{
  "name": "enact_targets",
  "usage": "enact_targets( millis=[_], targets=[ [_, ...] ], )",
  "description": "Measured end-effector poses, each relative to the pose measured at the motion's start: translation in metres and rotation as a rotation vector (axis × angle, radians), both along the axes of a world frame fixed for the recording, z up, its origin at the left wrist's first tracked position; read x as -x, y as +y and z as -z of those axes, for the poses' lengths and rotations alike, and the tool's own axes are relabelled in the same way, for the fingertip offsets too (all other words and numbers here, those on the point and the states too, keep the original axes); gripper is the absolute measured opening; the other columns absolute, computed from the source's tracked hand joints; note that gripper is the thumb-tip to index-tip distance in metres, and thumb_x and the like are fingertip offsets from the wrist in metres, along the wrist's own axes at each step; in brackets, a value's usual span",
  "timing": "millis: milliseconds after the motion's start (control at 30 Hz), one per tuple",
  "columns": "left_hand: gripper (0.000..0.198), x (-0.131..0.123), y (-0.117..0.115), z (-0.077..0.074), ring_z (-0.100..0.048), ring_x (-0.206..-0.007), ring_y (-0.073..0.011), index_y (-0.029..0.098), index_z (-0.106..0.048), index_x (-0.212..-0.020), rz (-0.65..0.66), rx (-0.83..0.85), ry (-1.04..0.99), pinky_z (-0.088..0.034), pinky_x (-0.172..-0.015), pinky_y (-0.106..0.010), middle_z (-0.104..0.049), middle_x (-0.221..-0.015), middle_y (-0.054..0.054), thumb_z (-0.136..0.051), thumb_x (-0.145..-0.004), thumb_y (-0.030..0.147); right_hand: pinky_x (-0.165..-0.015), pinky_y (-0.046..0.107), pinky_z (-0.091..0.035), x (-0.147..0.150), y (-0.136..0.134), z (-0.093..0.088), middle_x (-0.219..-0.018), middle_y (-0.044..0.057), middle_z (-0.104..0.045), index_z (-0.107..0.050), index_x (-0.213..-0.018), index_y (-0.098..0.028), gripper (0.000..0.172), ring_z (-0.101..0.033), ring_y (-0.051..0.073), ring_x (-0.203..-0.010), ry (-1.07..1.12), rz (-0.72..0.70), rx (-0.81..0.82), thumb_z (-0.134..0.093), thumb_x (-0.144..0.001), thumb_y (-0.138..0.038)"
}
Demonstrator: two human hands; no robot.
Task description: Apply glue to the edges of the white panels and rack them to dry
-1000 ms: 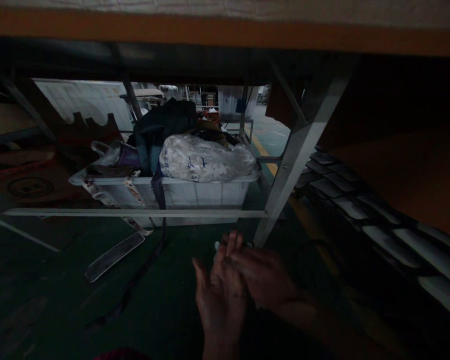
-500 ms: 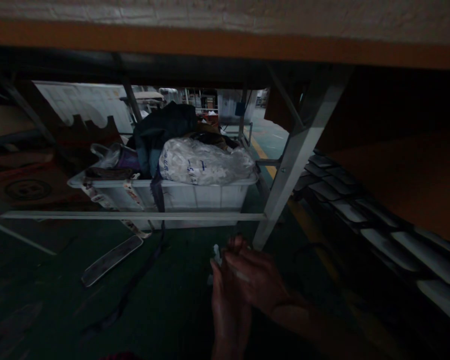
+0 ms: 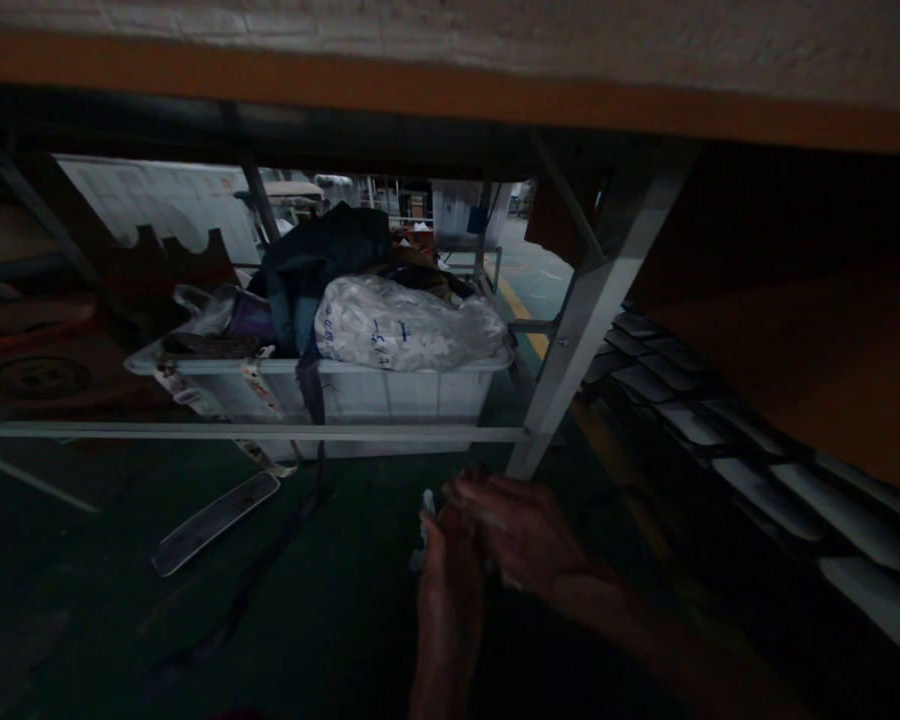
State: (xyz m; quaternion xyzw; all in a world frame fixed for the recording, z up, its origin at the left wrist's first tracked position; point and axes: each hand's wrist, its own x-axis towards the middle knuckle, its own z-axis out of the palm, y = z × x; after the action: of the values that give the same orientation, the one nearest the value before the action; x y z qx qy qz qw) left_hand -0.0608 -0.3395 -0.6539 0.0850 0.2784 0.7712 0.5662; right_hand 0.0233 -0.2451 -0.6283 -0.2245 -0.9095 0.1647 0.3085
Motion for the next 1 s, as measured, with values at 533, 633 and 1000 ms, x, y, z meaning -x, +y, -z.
enact_targets(
  millis=[533,633,1000],
  targets=[
    [0.018,0.02,0.004,-0.017,-0.052,-0.054,-0.0074,0.015,-0.059,-0.067,-0.153,0.04,-0.261,-0.045,-0.051,-0.018,-0.053,-0.061,0.004,-0.075,-0.07,0.022,-0.053,0.026,-0.046,-0.009,-0.049,-0.013,-0.068,0.004,-0.062,-0.061,-0.1,-0.014,0.029,-0.058,0.015,-0.058,0.059,-0.029,-0.231,-0.033,-0.094,-0.018],
    [0.019,0.023,0.003,-0.021,-0.051,-0.052,-0.0062,0.015,-0.059,-0.065,-0.172,-0.022,-0.289,-0.047,-0.053,-0.017,-0.051,-0.059,0.005,-0.077,-0.067,0.018,-0.049,0.028,-0.042,-0.009,-0.046,-0.01,-0.064,0.003,-0.061,-0.062,-0.099,-0.013,0.034,-0.055,0.015,-0.054,0.028,-0.04,-0.315,-0.029,-0.096,-0.019],
    [0.018,0.018,0.005,-0.006,-0.054,-0.057,-0.0066,0.014,-0.06,-0.067,-0.144,0.008,-0.312,-0.048,-0.057,-0.018,-0.054,-0.064,0.003,-0.076,-0.067,0.021,-0.05,0.03,-0.046,-0.006,-0.056,0.0,-0.067,0.004,-0.062,-0.06,-0.109,-0.013,0.03,-0.059,0.018,-0.056,0.007,-0.033,-0.295,-0.035,-0.094,-0.018]
  ],
)
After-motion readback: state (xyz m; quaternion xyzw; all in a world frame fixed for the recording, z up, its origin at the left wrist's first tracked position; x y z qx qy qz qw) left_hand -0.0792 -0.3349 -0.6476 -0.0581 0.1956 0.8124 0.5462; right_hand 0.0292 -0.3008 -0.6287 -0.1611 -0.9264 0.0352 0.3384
